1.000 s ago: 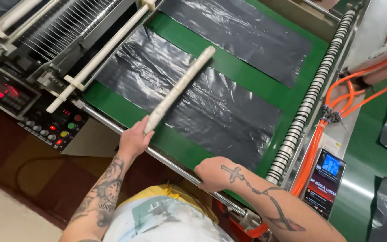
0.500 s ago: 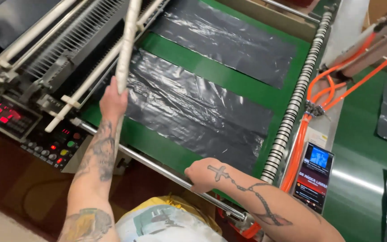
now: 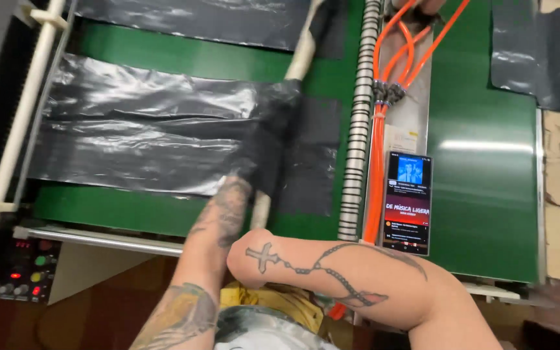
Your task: Operating a bag-making machine by using a plastic tube to flatten and guide black plastic bags onto a moving conveyor belt.
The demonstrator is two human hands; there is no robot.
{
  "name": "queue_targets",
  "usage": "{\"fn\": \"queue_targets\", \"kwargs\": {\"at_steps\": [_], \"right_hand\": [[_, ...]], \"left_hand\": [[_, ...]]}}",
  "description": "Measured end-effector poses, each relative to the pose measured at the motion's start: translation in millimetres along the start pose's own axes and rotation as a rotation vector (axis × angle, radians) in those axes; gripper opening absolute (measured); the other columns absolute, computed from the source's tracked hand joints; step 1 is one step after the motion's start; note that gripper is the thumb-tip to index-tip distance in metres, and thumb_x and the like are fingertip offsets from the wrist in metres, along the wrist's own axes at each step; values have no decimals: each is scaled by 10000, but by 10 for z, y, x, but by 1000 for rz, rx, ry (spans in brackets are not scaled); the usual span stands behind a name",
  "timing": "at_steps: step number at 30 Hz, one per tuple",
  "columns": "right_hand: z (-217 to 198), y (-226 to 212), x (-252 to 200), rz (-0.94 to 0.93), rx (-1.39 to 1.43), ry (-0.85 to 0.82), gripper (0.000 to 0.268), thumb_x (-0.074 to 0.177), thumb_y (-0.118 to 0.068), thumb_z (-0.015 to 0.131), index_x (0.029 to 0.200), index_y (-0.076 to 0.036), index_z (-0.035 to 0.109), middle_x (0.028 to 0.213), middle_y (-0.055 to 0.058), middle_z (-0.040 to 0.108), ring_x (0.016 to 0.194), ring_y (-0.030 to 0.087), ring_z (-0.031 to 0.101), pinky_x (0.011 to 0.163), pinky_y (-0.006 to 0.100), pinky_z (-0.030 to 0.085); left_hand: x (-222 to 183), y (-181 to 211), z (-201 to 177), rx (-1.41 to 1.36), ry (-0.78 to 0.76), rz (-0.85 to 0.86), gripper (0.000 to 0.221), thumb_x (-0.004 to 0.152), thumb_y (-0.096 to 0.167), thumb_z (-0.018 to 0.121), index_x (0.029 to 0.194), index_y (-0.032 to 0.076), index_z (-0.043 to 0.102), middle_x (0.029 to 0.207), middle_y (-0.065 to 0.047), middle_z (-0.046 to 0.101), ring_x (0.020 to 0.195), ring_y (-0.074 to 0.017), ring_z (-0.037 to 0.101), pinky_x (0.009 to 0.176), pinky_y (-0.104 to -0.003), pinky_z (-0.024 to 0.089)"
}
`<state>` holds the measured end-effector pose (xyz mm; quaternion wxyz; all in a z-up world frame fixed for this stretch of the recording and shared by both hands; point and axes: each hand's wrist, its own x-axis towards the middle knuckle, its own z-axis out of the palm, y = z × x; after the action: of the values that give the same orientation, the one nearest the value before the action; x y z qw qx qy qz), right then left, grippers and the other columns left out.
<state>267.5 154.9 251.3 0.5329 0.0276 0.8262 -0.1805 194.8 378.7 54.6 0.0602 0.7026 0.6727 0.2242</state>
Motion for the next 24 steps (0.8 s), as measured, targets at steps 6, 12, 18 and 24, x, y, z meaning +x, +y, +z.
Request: {"fn": "queue_targets", "kwargs": {"at_steps": [6, 12, 18, 24], "right_hand": [[170, -211, -42, -70, -151, 77, 234, 998, -164, 515, 1062, -96, 730, 1037, 55, 717, 905, 185, 682, 769, 375, 585], [327, -44, 193, -133, -62, 275, 236, 878, -261, 611, 842, -78, 755, 806, 90, 737, 772, 223, 726, 649, 429, 621], [353, 111, 394, -71, -36, 311, 319, 923, -339, 614, 772, -75, 713, 686, 89, 689, 604, 221, 678, 525, 349, 572], [199, 54, 209, -48, -5, 352, 361, 924, -376, 646, 833, -34, 717, 722, 112, 692, 646, 247, 704, 536, 359, 560]], "left_hand": [[-467, -82, 1093, -1238, -292, -753, 588, 889, 414, 761, 1433, 252, 607, 1228, -94, 707, 777, -254, 748, 662, -393, 618], [-1604, -719, -702, -1696, -159, -673, 455, 980, 167, 676, 1412, 114, 542, 728, -101, 497, 327, -145, 425, 288, -325, 386], [-3143, -1114, -1484, -295, -44, -688, 693, 944, 419, 645, 1554, 193, 404, 1376, -274, 583, 1223, -470, 595, 1039, -580, 482], [-3680, -1715, -1170, 33, 467, -630, 657, 957, 371, 658, 1531, 96, 493, 1095, -196, 653, 886, -434, 693, 746, -498, 580]]}}
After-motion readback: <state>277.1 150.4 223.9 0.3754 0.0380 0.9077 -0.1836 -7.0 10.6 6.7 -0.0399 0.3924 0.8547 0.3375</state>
